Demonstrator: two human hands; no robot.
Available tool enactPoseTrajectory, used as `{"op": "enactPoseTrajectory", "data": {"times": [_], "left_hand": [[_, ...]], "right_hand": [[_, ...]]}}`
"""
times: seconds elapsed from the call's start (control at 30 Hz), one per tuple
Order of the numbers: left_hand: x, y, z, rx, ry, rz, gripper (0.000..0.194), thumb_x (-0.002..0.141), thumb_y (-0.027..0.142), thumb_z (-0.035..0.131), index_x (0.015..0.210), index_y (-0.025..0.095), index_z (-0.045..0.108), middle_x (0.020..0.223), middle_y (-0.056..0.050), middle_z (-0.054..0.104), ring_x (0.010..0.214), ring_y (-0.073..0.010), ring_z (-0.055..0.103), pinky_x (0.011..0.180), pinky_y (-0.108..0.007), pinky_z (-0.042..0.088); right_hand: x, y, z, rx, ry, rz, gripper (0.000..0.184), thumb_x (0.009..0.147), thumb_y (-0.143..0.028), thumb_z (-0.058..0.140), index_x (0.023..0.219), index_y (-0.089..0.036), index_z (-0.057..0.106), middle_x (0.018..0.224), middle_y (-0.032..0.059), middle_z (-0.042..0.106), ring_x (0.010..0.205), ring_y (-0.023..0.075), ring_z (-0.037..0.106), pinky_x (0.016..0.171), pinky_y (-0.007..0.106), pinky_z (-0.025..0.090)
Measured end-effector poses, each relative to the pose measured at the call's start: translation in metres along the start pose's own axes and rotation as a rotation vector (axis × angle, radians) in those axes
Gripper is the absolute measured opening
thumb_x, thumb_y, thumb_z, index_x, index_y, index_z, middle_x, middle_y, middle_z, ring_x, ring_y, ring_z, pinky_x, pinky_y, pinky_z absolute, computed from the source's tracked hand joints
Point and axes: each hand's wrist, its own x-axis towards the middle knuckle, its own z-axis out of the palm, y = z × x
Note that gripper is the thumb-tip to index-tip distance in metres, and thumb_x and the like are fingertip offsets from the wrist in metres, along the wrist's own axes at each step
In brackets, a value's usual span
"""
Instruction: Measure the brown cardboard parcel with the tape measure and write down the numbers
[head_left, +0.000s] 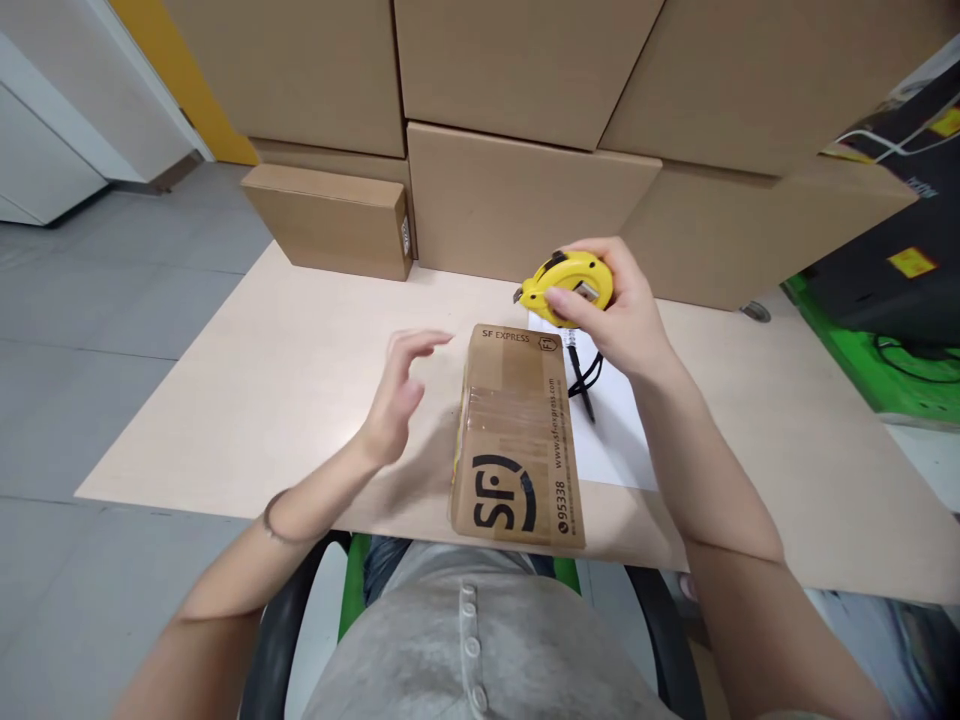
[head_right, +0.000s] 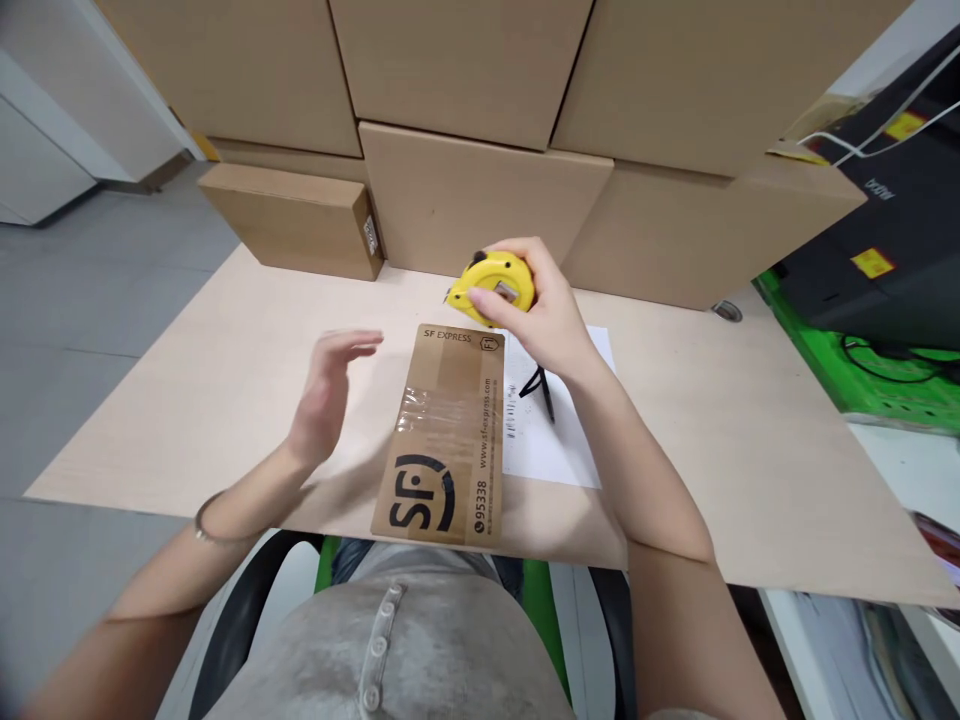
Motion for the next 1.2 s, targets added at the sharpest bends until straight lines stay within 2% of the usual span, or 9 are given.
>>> {"op": "enactPoseTrajectory", "data": {"times": [0.1,0.23,0.3,0.37,0.5,0.7,0.8,1.03,1.2], "left_hand": [[0.034,-0.03,0.017,-0.168,-0.093,-0.228,0.056,0.106,0.064,0.034,0.126,0.026,0.07,0.145,-0.01,0.062,0.147,-0.0302,0.048,0.124,-0.05,0.036],[0.049,-0.052,0.038,-0.388,-0.171,-0.294,0.069,0.106,0.071,0.025,0.114,0.023,0.074,0.135,-0.009,0.072,0.141,-0.0302,0.056,0.126,-0.05,0.035],[0.048,-0.053,0.041,-0.429,-0.164,-0.307,0.064,0.105,0.071,0.03,0.114,0.023,0.073,0.13,-0.008,0.074,0.134,-0.0295,0.061,0.123,-0.049,0.038],[0.046,-0.051,0.039,-0.395,-0.159,-0.297,0.052,0.103,0.067,0.046,0.115,0.024,0.072,0.127,-0.007,0.075,0.128,-0.0286,0.064,0.119,-0.048,0.042],[0.047,-0.044,0.032,-0.312,-0.219,-0.276,0.04,0.096,0.061,0.066,0.115,0.026,0.072,0.124,-0.007,0.074,0.125,-0.0276,0.065,0.115,-0.046,0.046],[0.048,-0.042,0.027,-0.304,-0.267,-0.311,0.034,0.094,0.054,0.071,0.119,0.031,0.073,0.132,-0.007,0.071,0.133,-0.0301,0.061,0.118,-0.051,0.043],[0.048,-0.04,0.027,-0.321,-0.27,-0.365,0.031,0.093,0.052,0.072,0.117,0.032,0.074,0.129,-0.006,0.072,0.129,-0.0297,0.062,0.115,-0.051,0.044],[0.049,-0.035,0.032,-0.402,-0.238,-0.436,0.027,0.091,0.047,0.075,0.112,0.031,0.073,0.118,-0.004,0.075,0.115,-0.0264,0.067,0.104,-0.046,0.051],[0.049,-0.034,0.03,-0.401,-0.243,-0.419,0.027,0.092,0.047,0.074,0.113,0.03,0.074,0.12,-0.004,0.076,0.117,-0.025,0.068,0.104,-0.044,0.052]], "right_hand": [[-0.005,-0.012,0.012,-0.08,-0.136,-0.135,0.052,0.083,-0.053,0.081,0.126,-0.03,0.064,0.128,0.0048,0.071,0.107,0.0257,0.072,0.091,0.042,0.059],[-0.008,-0.014,0.028,-0.149,-0.252,-0.353,0.035,0.089,-0.037,0.079,0.121,-0.028,0.069,0.121,0.0044,0.077,0.107,0.0254,0.073,0.095,0.041,0.056],[-0.007,-0.013,0.03,-0.173,-0.28,-0.408,0.029,0.091,-0.03,0.077,0.119,-0.028,0.07,0.118,0.0039,0.078,0.105,0.0246,0.074,0.094,0.039,0.056],[-0.006,-0.013,0.027,-0.177,-0.298,-0.426,0.029,0.091,-0.027,0.078,0.119,-0.029,0.071,0.119,0.0034,0.079,0.105,0.024,0.074,0.092,0.038,0.056],[-0.01,-0.011,0.006,-0.161,-0.325,-0.379,0.032,0.09,-0.028,0.081,0.121,-0.029,0.071,0.119,0.0032,0.079,0.103,0.0233,0.075,0.09,0.037,0.056],[-0.035,0.015,-0.051,-0.145,-0.25,-0.183,0.036,0.085,-0.034,0.087,0.119,-0.031,0.074,0.115,0.0031,0.078,0.094,0.0226,0.075,0.079,0.035,0.058],[-0.046,0.028,-0.068,-0.105,-0.203,-0.078,0.038,0.082,-0.035,0.088,0.118,-0.034,0.074,0.117,0.0027,0.076,0.092,0.0217,0.075,0.073,0.034,0.059],[-0.048,0.033,-0.061,-0.078,-0.193,-0.105,0.038,0.083,-0.033,0.088,0.117,-0.031,0.072,0.122,0.0045,0.076,0.104,0.0219,0.075,0.083,0.034,0.06],[-0.051,0.024,-0.064,-0.167,-0.179,-0.101,0.037,0.085,-0.04,0.085,0.117,-0.028,0.071,0.12,0.0063,0.076,0.095,0.0232,0.075,0.072,0.034,0.059]]}}
